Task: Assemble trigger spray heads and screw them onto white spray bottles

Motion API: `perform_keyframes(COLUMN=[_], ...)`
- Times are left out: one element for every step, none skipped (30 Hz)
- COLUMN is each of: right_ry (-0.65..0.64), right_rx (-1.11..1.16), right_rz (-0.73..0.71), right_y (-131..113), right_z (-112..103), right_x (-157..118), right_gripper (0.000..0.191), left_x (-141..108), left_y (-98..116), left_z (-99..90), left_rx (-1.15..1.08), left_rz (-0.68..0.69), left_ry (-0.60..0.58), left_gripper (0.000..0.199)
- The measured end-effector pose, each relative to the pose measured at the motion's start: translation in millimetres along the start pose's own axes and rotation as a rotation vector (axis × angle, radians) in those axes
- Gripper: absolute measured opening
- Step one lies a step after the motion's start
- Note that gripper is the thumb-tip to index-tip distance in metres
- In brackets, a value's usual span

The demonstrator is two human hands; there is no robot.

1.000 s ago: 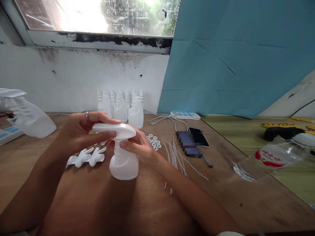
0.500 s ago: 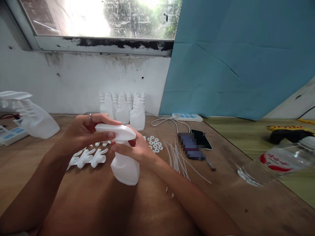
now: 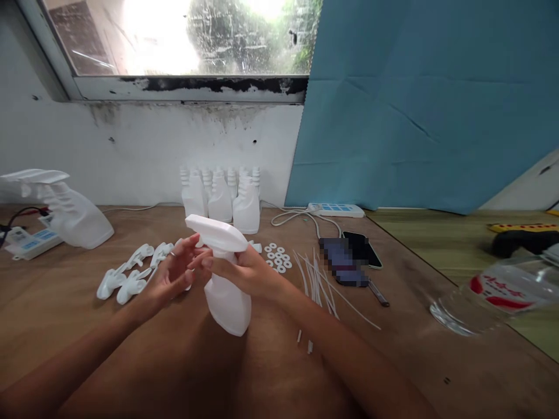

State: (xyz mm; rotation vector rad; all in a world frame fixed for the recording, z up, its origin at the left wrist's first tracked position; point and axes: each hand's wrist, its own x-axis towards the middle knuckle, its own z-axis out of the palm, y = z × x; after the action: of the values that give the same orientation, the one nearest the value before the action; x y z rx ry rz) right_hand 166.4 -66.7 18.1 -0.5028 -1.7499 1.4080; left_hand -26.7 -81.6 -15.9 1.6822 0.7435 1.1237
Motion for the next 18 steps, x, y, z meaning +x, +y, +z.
perform_keyframes(right_ry=[0.000, 0.001, 0.002, 0.010, 0.026, 0.046, 0.065, 0.089, 0.118, 0.154, 0.196, 0.241, 0.287, 0.328, 0.360, 0.393, 0.437, 0.487], right_rx=[0.028, 0.071, 0.118, 0.157, 0.179, 0.179, 0.156, 0.115, 0.063, 0.009, -0.044, -0.095, -0.142, -0.189, -0.242, -0.294, -0.352, -0.407], right_rz=[-0.003, -0.010, -0.022, -0.040, -0.064, -0.089, -0.111, -0.134, -0.154, -0.173, -0.191, -0.203, -0.207, -0.198, -0.172, -0.136, -0.095, -0.043], right_y=[-2, -5, -8, -10, -13, -16, -18, -20, -22, -22, -21, -18, -14, -7, 1, 10, 20, 31], right_z=[-2, -4, -5, -6, -6, -6, -6, -7, -8, -11, -15, -20, -28, -37, -47, -58, -69, -80], right_x=[-1, -2, -3, -4, -4, -5, -6, -6, -7, -8, -10, -12, -16, -20, -26, -32, -38, -45], right_gripper=[0.029, 0.029, 0.031, 0.034, 0.036, 0.037, 0.038, 0.037, 0.037, 0.037, 0.038, 0.040, 0.042, 0.043, 0.043, 0.043, 0.042, 0.041], left_x=[-7, -13, -19, -23, -27, -29, -30, -31, -30, -29, -27, -25, -23, -21, -20, -19, -20, -21], left_y=[-7, -12, -16, -18, -18, -17, -15, -13, -10, -8, -7, -6, -6, -7, -8, -11, -15, -19], left_z=[-0.1, 0.3, 1.1, 2.1, 2.7, 2.5, 0.7, -3.3, -9.8, -19.3, -31.7, -47.0, -64.7, -84.3, -105.1, -126.1, -146.5, -165.6], left_rx=[0.056, 0.114, 0.163, 0.195, 0.212, 0.222, 0.238, 0.268, 0.308, 0.350, 0.389, 0.416, 0.433, 0.449, 0.481, 0.539, 0.627, 0.729], left_rz=[-0.033, -0.070, -0.102, -0.132, -0.154, -0.165, -0.161, -0.153, -0.145, -0.145, -0.155, -0.170, -0.189, -0.202, -0.197, -0.176, -0.182, -0.178], left_ry=[-0.042, -0.075, -0.092, -0.099, -0.096, -0.084, -0.062, -0.024, 0.041, 0.128, 0.236, 0.359, 0.484, 0.601, 0.712, 0.806, 0.832, 0.964], left_gripper=[0.057, 0.056, 0.054, 0.052, 0.049, 0.046, 0.044, 0.043, 0.042, 0.043, 0.045, 0.048, 0.052, 0.055, 0.055, 0.053, 0.051, 0.048])
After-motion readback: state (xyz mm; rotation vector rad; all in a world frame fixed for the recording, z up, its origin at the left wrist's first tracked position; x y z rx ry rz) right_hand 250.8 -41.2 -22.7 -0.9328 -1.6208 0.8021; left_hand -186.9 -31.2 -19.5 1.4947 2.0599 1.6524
